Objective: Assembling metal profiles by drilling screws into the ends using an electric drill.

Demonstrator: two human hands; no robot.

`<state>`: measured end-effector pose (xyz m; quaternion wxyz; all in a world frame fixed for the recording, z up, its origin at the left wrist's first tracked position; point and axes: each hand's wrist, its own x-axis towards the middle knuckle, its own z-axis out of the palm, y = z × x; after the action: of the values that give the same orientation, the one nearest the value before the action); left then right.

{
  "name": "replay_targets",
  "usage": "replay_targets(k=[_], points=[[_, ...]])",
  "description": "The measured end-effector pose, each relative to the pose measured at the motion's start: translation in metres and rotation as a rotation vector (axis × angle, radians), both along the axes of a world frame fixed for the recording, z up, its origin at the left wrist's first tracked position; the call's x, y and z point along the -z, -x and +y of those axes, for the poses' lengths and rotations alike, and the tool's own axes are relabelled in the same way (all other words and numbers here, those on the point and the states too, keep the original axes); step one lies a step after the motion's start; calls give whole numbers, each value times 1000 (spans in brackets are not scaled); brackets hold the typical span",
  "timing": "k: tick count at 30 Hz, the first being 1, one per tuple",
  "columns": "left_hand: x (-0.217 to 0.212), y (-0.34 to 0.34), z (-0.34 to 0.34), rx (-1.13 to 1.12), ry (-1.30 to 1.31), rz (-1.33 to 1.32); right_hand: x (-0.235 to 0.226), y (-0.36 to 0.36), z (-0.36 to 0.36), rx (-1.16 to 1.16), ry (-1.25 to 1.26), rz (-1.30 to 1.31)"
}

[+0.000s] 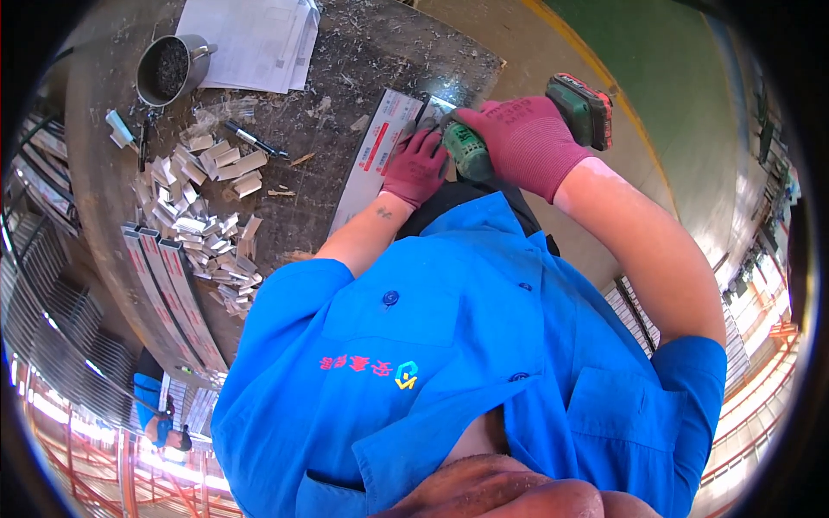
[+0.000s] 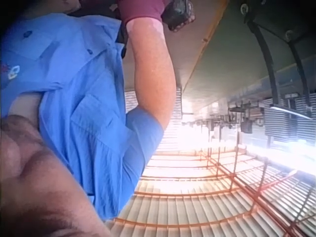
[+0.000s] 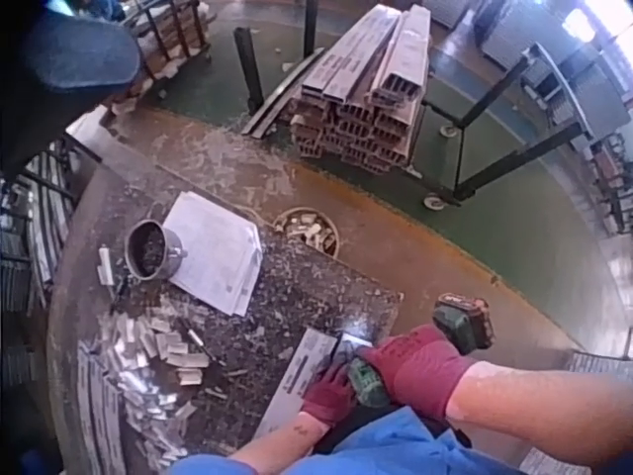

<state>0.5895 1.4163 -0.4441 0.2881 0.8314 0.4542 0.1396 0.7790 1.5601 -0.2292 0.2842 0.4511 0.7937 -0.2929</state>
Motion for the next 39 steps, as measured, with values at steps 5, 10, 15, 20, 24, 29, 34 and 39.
replay_targets(k=[5, 10, 15, 20, 24, 29, 34, 39], points=[[0, 3, 2, 26, -14, 13, 4, 1, 0, -34, -53, 36], [0, 3, 2, 19, -15, -1, 11, -1, 0, -61, -80, 82], [-4, 4, 5, 30, 5, -11, 6, 3, 6, -104, -56, 44], [6, 4, 0, 26, 13, -18, 6, 10, 5, -186, -52, 20], [7, 4, -3, 79, 37, 43, 9, 10, 6, -221, -26, 23], [5, 4, -2, 36, -12, 1, 20, -2, -2, -436, -139, 36], [6, -2, 3, 26, -58, -37, -1, -42, -23, -309, -165, 58], [2, 3, -4, -22, -94, -29, -33, -77, -84, 250, -23, 319]])
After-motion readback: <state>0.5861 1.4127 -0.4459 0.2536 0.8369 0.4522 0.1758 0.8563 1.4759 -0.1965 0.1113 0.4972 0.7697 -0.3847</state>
